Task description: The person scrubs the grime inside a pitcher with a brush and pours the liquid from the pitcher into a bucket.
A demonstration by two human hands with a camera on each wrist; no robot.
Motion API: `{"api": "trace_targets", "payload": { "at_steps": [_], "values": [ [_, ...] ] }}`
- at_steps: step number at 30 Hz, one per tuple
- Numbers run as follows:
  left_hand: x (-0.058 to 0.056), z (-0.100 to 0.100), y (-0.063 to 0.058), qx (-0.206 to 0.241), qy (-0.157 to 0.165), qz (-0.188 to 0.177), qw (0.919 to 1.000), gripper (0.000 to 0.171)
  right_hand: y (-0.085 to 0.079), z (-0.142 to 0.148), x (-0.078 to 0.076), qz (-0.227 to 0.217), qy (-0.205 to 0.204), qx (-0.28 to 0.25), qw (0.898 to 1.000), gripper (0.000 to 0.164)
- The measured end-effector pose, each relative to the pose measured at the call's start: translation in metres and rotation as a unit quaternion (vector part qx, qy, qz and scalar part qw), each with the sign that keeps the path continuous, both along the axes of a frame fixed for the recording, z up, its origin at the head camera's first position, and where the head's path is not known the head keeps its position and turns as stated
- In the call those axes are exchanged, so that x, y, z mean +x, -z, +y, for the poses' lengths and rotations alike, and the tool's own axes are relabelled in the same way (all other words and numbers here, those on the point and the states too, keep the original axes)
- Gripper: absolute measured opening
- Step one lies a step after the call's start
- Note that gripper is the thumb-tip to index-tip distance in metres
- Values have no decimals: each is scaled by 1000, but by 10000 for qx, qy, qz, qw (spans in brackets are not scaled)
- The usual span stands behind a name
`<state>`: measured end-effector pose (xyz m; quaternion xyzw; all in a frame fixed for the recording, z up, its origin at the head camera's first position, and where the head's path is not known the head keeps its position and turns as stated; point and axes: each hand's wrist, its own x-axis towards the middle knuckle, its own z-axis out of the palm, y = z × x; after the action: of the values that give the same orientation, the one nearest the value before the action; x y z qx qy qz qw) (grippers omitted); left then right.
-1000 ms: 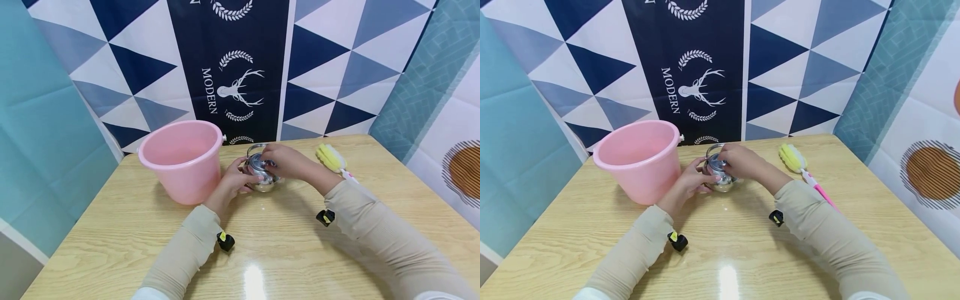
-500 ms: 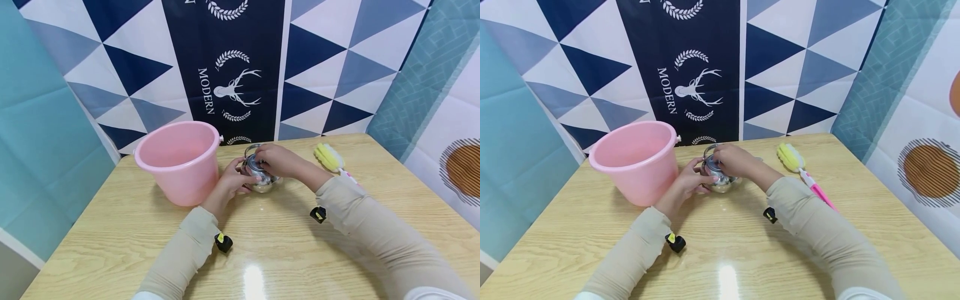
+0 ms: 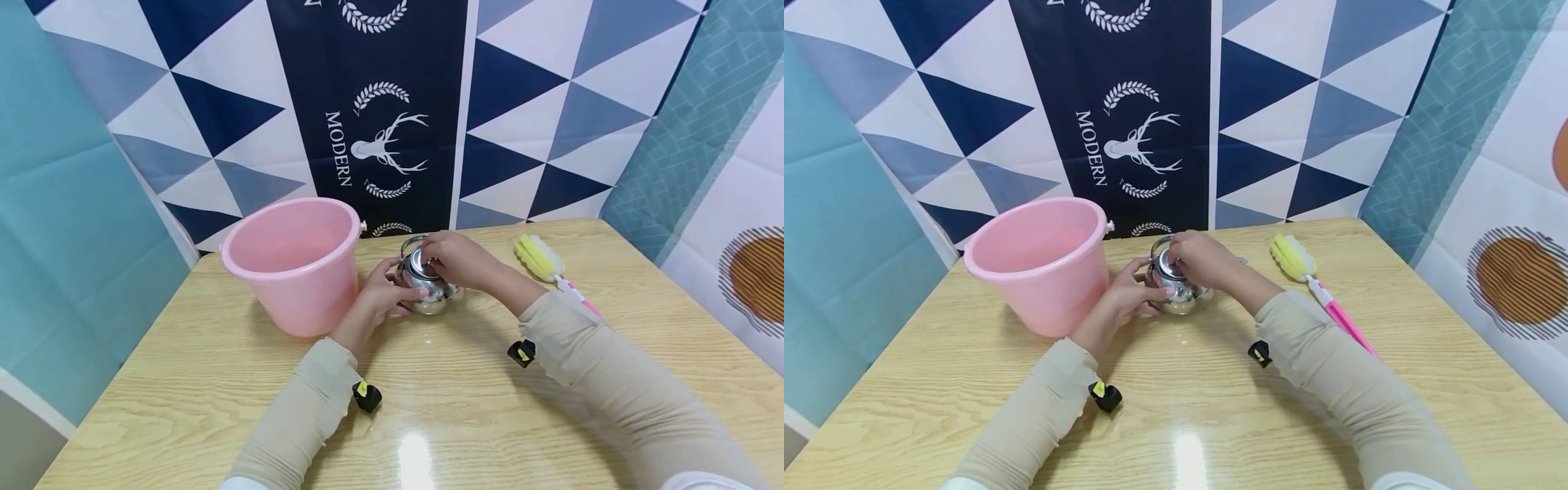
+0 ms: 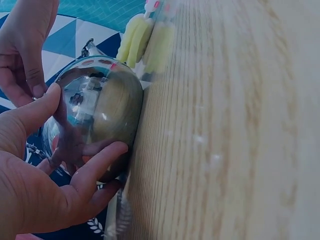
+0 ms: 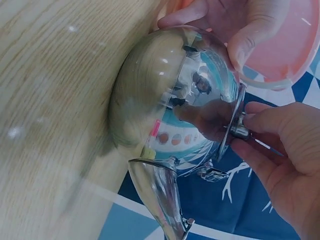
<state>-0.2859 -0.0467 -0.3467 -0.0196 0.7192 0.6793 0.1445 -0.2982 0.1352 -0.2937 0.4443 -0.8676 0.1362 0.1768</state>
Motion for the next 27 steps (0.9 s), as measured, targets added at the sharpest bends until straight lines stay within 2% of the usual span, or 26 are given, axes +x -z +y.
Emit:
{"api": "trace_targets", "payload": {
  "at_steps": [8,18,27],
  "values": [
    [0,0,1,-49,-5,3,10000,87,0,3,2,231,-90,-130,9996,17],
    [-2,-1,1,-62,-26,51,10000,88,-10,17,9,417,-82,-263,9987,17],
    [-3,0,1,-23,-16,26,10000,86,-9,28,21,566,-174,-389,9975,20]
  ]
}}
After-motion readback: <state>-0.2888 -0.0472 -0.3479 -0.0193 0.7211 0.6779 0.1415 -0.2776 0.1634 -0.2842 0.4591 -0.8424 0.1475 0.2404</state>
